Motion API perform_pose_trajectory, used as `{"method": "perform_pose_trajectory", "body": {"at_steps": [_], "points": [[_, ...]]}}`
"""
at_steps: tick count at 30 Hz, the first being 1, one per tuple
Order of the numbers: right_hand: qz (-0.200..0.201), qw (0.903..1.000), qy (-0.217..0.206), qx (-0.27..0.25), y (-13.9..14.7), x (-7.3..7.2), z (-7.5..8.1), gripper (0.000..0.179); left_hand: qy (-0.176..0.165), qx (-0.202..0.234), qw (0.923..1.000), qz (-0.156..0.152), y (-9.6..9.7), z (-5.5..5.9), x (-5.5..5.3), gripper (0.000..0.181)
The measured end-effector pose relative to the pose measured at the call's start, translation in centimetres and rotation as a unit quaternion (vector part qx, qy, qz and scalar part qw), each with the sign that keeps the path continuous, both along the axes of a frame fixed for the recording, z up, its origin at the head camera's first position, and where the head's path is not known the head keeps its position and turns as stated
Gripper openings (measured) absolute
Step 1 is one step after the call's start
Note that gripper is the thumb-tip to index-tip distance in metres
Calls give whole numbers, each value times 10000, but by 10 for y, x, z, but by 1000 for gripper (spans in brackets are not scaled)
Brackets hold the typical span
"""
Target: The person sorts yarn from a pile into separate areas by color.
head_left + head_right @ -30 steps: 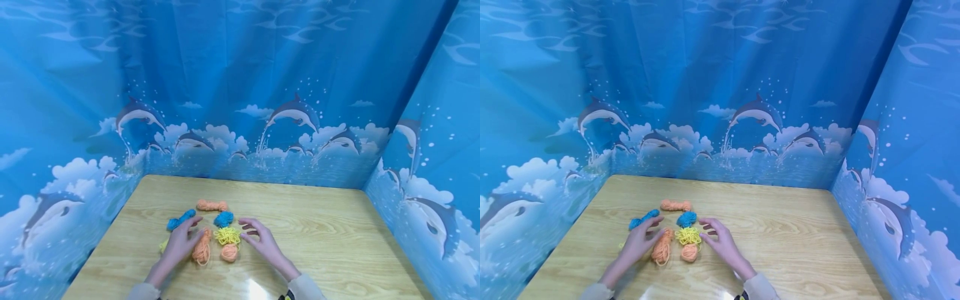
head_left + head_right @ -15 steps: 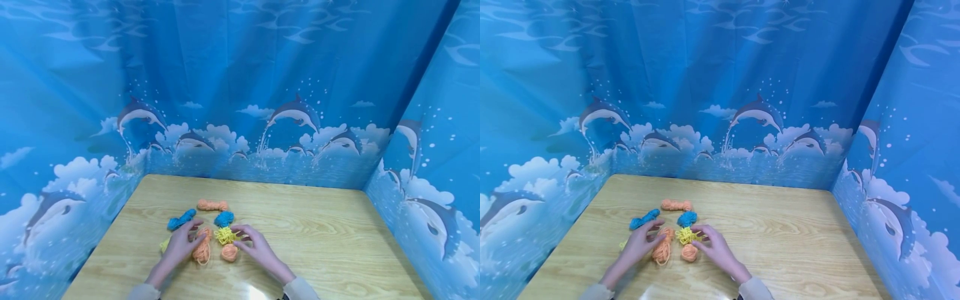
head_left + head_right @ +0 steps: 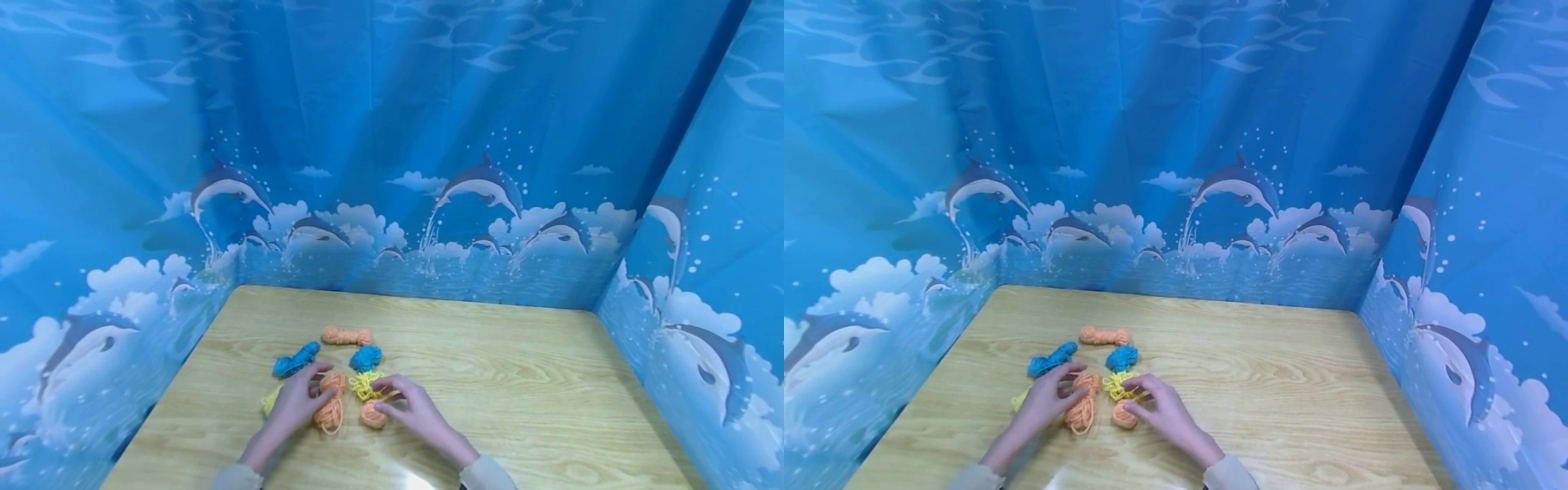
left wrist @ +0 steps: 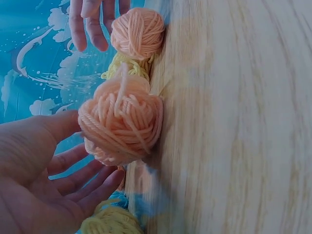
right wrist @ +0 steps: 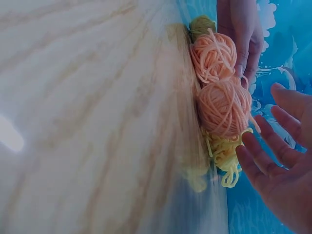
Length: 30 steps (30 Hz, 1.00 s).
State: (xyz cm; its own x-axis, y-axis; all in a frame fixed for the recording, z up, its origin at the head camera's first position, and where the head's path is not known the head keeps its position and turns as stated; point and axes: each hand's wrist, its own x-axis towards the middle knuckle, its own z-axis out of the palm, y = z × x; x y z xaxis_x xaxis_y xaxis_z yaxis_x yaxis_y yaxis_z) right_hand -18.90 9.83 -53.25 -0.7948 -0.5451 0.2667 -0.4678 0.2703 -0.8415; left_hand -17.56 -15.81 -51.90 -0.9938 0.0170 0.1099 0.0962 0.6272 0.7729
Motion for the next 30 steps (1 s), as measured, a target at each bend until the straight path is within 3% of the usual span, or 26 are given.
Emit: {"method": "perform_pose_trajectory", "body": {"at_steps": [8, 24, 30], "points": [[-78, 9996, 37, 286, -1, 3, -1, 38, 173, 21, 9998, -40, 0, 1, 2, 39], [-69, 9910, 625, 1184, -3, 6, -6, 49, 125, -81, 9999, 16, -1, -2, 2, 38], [-24, 9892, 490, 1380, -4, 7, -5, 50, 120, -184, 9998, 24, -1, -1, 3, 36]]}}
